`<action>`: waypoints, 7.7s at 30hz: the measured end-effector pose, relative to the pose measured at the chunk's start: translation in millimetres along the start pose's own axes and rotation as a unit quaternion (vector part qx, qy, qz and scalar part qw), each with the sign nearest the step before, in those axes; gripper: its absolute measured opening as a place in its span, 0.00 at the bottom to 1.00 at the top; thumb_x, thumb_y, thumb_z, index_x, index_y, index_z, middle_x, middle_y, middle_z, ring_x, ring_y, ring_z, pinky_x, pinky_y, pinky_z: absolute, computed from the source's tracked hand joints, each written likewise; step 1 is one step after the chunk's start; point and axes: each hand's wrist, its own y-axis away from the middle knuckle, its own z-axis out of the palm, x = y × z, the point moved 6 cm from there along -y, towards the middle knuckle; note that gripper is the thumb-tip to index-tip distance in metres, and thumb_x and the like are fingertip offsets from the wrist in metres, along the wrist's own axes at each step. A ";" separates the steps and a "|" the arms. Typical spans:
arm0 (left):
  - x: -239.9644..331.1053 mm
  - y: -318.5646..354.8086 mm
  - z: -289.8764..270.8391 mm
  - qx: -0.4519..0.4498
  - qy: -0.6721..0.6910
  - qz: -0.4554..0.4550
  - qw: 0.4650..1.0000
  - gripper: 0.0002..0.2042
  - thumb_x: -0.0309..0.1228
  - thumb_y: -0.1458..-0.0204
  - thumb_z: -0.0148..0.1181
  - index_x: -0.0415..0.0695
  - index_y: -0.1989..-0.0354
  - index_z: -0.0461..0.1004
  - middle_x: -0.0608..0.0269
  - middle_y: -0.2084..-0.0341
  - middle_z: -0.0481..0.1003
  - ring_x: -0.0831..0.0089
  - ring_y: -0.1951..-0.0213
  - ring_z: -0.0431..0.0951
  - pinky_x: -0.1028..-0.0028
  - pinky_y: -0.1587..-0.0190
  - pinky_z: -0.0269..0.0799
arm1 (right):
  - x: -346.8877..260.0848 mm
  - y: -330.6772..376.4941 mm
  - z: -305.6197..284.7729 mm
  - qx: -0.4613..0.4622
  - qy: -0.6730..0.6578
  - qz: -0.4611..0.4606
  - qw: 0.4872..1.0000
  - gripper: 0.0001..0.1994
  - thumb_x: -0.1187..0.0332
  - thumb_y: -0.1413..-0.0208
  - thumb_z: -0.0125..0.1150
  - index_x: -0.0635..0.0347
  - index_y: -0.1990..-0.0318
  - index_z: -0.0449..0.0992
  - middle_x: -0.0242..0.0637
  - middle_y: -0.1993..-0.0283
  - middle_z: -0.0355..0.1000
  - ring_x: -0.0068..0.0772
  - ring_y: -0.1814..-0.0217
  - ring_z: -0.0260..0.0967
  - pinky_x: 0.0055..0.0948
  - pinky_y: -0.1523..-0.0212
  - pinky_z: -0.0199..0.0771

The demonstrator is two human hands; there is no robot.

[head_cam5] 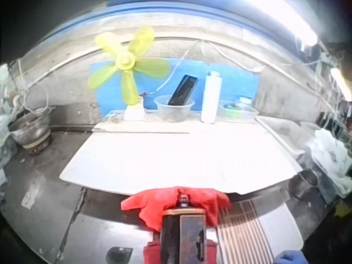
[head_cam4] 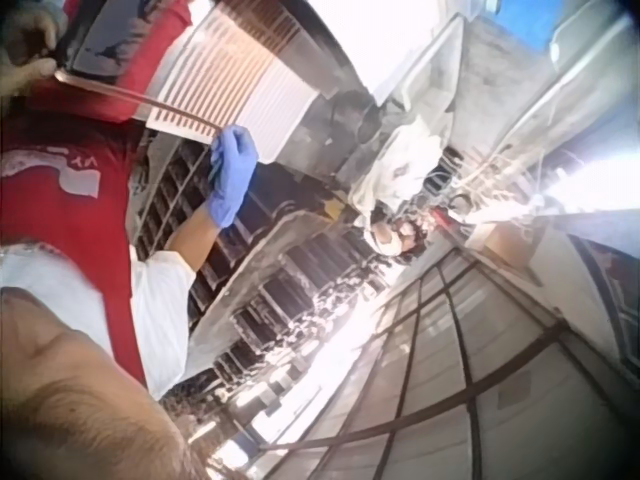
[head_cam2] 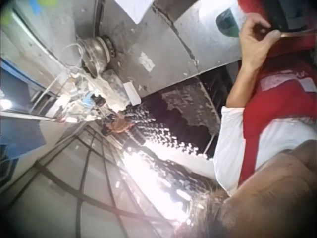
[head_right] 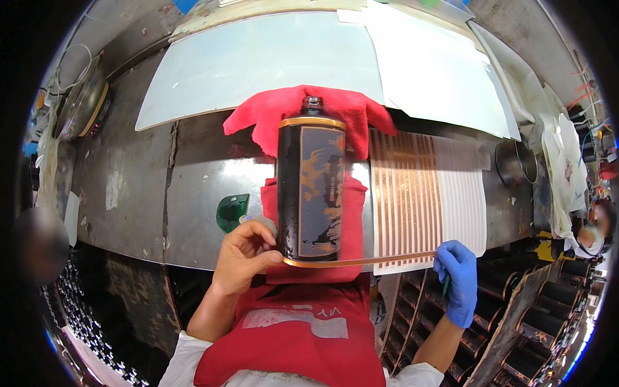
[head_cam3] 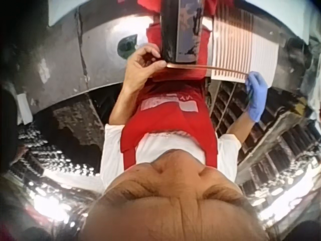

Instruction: The person applies decorative labels to a black cylindrical bottle. They smooth the label with a green sponge, apply a copper foil strip to the rim, and repeat the process on multiple bottles.

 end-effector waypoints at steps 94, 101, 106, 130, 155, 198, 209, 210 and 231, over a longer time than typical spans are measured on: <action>27.0 -0.8 68.0 -0.022 -0.557 0.277 0.783 0.43 0.33 0.68 0.74 0.40 0.40 0.58 0.24 0.45 0.53 0.33 0.43 0.56 0.51 0.44 0.57 | -21.2 17.4 152.6 -0.269 -0.103 0.008 0.958 0.04 0.73 0.49 0.60 0.64 0.68 0.74 0.29 0.77 0.69 0.14 0.77 0.65 0.13 0.78 0.64; -6.8 1.0 14.0 -0.057 -0.408 0.072 0.908 0.48 0.42 0.54 0.63 0.34 0.35 0.35 0.38 0.40 0.54 0.48 0.38 0.56 0.59 0.41 0.55 | -26.3 16.5 151.4 -0.259 -0.112 0.017 0.959 0.04 0.73 0.48 0.59 0.64 0.67 0.74 0.28 0.75 0.69 0.14 0.75 0.64 0.14 0.74 0.64; 10.0 1.1 26.1 -0.110 -0.160 0.130 0.972 0.43 0.41 0.48 0.55 0.39 0.34 0.31 0.48 0.34 0.39 0.57 0.33 0.42 0.63 0.35 0.39 | -30.5 22.4 153.1 -0.264 -0.127 0.012 0.956 0.04 0.73 0.47 0.59 0.64 0.66 0.73 0.29 0.75 0.69 0.14 0.74 0.64 0.13 0.74 0.65; 21.4 -14.1 55.7 -0.031 0.026 0.056 0.998 0.43 0.13 0.56 0.53 0.43 0.33 0.33 0.52 0.37 0.48 0.62 0.37 0.54 0.65 0.38 0.52 | -27.5 7.7 145.7 -0.222 -0.190 0.024 0.956 0.05 0.69 0.45 0.57 0.61 0.68 0.73 0.29 0.77 0.68 0.14 0.80 0.62 0.13 0.79 0.62; 24.1 -12.4 61.2 -0.045 -0.021 0.049 0.998 0.49 0.17 0.58 0.58 0.48 0.33 0.28 0.52 0.38 0.50 0.61 0.39 0.58 0.64 0.39 0.55 | -17.3 -1.0 129.0 -0.213 -0.342 0.013 0.915 0.15 0.61 0.44 0.54 0.62 0.54 0.69 0.30 0.67 0.68 0.20 0.69 0.66 0.20 0.67 0.68; 36.8 -2.3 83.0 -0.081 -0.644 0.279 0.707 0.44 0.36 0.65 0.69 0.41 0.37 0.51 0.37 0.41 0.51 0.37 0.38 0.46 0.43 0.39 0.30 | -57.6 98.3 142.4 -0.014 0.000 -0.282 0.959 0.16 0.74 0.50 0.58 0.60 0.52 0.66 0.41 0.60 0.71 0.29 0.62 0.72 0.25 0.60 0.72; -12.1 -9.2 13.3 -0.066 -0.364 0.109 0.923 0.46 0.28 0.59 0.66 0.35 0.35 0.37 0.40 0.44 0.59 0.47 0.39 0.54 0.56 0.40 0.48 | -18.7 60.9 143.6 -0.089 -0.092 -0.167 0.978 0.16 0.75 0.48 0.56 0.62 0.51 0.64 0.39 0.56 0.68 0.26 0.54 0.67 0.25 0.54 0.68; -12.1 -13.6 12.5 -0.066 -0.406 0.110 0.905 0.47 0.27 0.57 0.65 0.35 0.36 0.35 0.41 0.44 0.60 0.50 0.41 0.57 0.58 0.40 0.50 | -16.9 58.5 142.0 -0.078 -0.068 -0.179 0.978 0.16 0.75 0.48 0.56 0.62 0.52 0.64 0.39 0.56 0.68 0.26 0.54 0.67 0.25 0.55 0.68; 20.8 -8.6 46.3 -0.126 -0.449 0.118 0.877 0.58 0.19 0.61 0.65 0.39 0.38 0.14 0.41 0.42 0.56 0.51 0.45 0.64 0.58 0.42 0.57 | -20.4 57.2 126.3 -0.011 -0.058 -0.215 0.975 0.16 0.75 0.49 0.57 0.63 0.51 0.66 0.41 0.58 0.70 0.28 0.58 0.69 0.25 0.56 0.70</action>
